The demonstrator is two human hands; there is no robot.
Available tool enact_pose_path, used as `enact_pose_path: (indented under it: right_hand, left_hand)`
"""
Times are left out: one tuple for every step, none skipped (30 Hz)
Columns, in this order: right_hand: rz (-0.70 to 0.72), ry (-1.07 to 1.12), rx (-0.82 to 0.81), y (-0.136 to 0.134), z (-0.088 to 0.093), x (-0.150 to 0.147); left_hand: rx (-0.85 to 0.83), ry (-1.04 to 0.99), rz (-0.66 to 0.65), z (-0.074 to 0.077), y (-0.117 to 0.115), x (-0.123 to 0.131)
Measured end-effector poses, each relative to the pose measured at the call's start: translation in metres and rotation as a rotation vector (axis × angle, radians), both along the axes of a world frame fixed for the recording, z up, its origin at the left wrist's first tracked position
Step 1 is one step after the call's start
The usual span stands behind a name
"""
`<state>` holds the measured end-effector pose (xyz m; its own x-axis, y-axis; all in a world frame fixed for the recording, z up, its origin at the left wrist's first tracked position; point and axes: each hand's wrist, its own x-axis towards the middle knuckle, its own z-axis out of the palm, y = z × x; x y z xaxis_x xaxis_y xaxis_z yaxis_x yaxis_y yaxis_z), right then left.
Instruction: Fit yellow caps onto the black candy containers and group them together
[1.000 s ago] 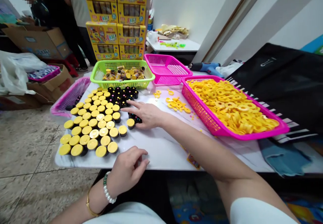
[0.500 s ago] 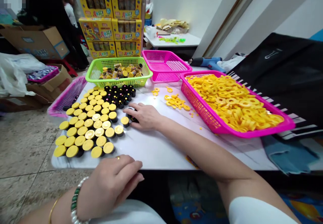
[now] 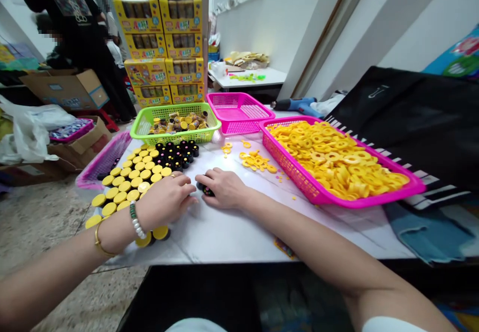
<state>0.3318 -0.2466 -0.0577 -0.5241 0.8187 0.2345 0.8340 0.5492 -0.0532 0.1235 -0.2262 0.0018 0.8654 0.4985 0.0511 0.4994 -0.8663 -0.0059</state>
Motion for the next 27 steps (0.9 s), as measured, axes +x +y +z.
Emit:
enact_pose_path:
  right_hand:
    - [-0.009, -0.002, -0.003, -0.005, 0.000, 0.003]
    - [-0.018, -0.002, -0.005, -0.011, 0.001, 0.007]
    - [-0.027, -0.001, -0.011, -0.016, 0.001, 0.010]
    - [-0.034, -0.001, -0.017, -0.021, 0.002, 0.013]
    - [-0.040, -0.002, -0.022, -0.026, 0.003, 0.015]
    - [-0.045, -0.005, -0.029, -0.031, 0.003, 0.017]
    - [-0.050, -0.007, -0.036, -0.035, 0.004, 0.018]
    - [-0.053, -0.008, -0.042, -0.039, 0.004, 0.019]
    - [-0.057, -0.009, -0.048, -0.042, 0.004, 0.020]
    - [-0.060, -0.007, -0.053, -0.044, 0.005, 0.020]
    - [-0.064, -0.005, -0.057, -0.046, 0.005, 0.020]
    - [-0.067, -0.001, -0.059, -0.047, 0.006, 0.020]
    - [-0.067, 0.004, -0.060, -0.048, 0.007, 0.020]
    - [-0.064, 0.015, -0.057, -0.048, 0.008, 0.020]
    - [-0.058, 0.037, -0.049, -0.048, 0.010, 0.022]
    - [-0.055, 0.073, -0.033, -0.046, 0.012, 0.024]
    - [-0.063, 0.120, -0.007, -0.043, 0.015, 0.028]
    - [-0.086, 0.172, 0.031, -0.038, 0.017, 0.034]
    - [-0.132, 0.216, 0.078, -0.031, 0.019, 0.042]
    - [-0.207, 0.241, 0.124, -0.024, 0.020, 0.051]
    - [-0.306, 0.235, 0.156, -0.015, 0.020, 0.061]
    - [-0.425, 0.198, 0.168, -0.006, 0.018, 0.072]
    - [-0.543, 0.142, 0.146, 0.002, 0.014, 0.082]
    - [-0.632, 0.092, 0.102, 0.010, 0.010, 0.092]
    - [-0.682, 0.063, 0.065, 0.016, 0.004, 0.100]
    - [-0.706, 0.045, 0.032, 0.020, -0.001, 0.106]
    - [-0.704, 0.043, 0.014, 0.023, -0.006, 0.110]
  left_hand:
    - [-0.018, 0.044, -0.014, -0.002, 0.005, 0.002]
    - [-0.032, 0.084, -0.017, -0.004, 0.010, 0.003]
    - [-0.039, 0.116, -0.012, -0.005, 0.014, 0.003]
    - [-0.043, 0.137, -0.003, -0.007, 0.017, 0.004]
    - [-0.043, 0.149, 0.006, -0.007, 0.020, 0.004]
    - [-0.040, 0.155, 0.011, -0.008, 0.022, 0.004]
    - [-0.034, 0.156, 0.015, -0.008, 0.024, 0.003]
    - [-0.025, 0.157, 0.017, -0.007, 0.026, 0.003]
    - [-0.017, 0.157, 0.020, -0.007, 0.027, 0.003]
    - [-0.007, 0.155, 0.026, -0.006, 0.028, 0.003]
    - [0.001, 0.149, 0.032, -0.004, 0.028, 0.002]
    - [0.007, 0.139, 0.038, -0.002, 0.027, 0.001]
    - [0.013, 0.120, 0.042, 0.000, 0.026, -0.001]
    - [0.019, 0.088, 0.046, 0.002, 0.022, -0.003]
    - [0.026, 0.044, 0.048, 0.004, 0.017, -0.007]
    - [0.031, -0.012, 0.043, 0.006, 0.010, -0.011]
    - [0.034, -0.081, 0.031, 0.007, 0.000, -0.016]
    - [0.032, -0.157, 0.017, 0.008, -0.012, -0.020]
    - [0.018, -0.237, -0.001, 0.008, -0.026, -0.024]
    - [-0.010, -0.317, -0.020, 0.006, -0.041, -0.027]
    - [-0.058, -0.385, -0.031, 0.002, -0.057, -0.029]
    - [-0.126, -0.448, -0.041, -0.002, -0.073, -0.029]
    - [-0.220, -0.491, -0.051, -0.008, -0.087, -0.027]
    - [-0.322, -0.521, -0.045, -0.015, -0.099, -0.024]
    - [-0.412, -0.551, -0.032, -0.023, -0.108, -0.019]
    - [-0.488, -0.582, -0.005, -0.030, -0.114, -0.013]
    - [-0.547, -0.617, 0.038, -0.038, -0.116, -0.007]
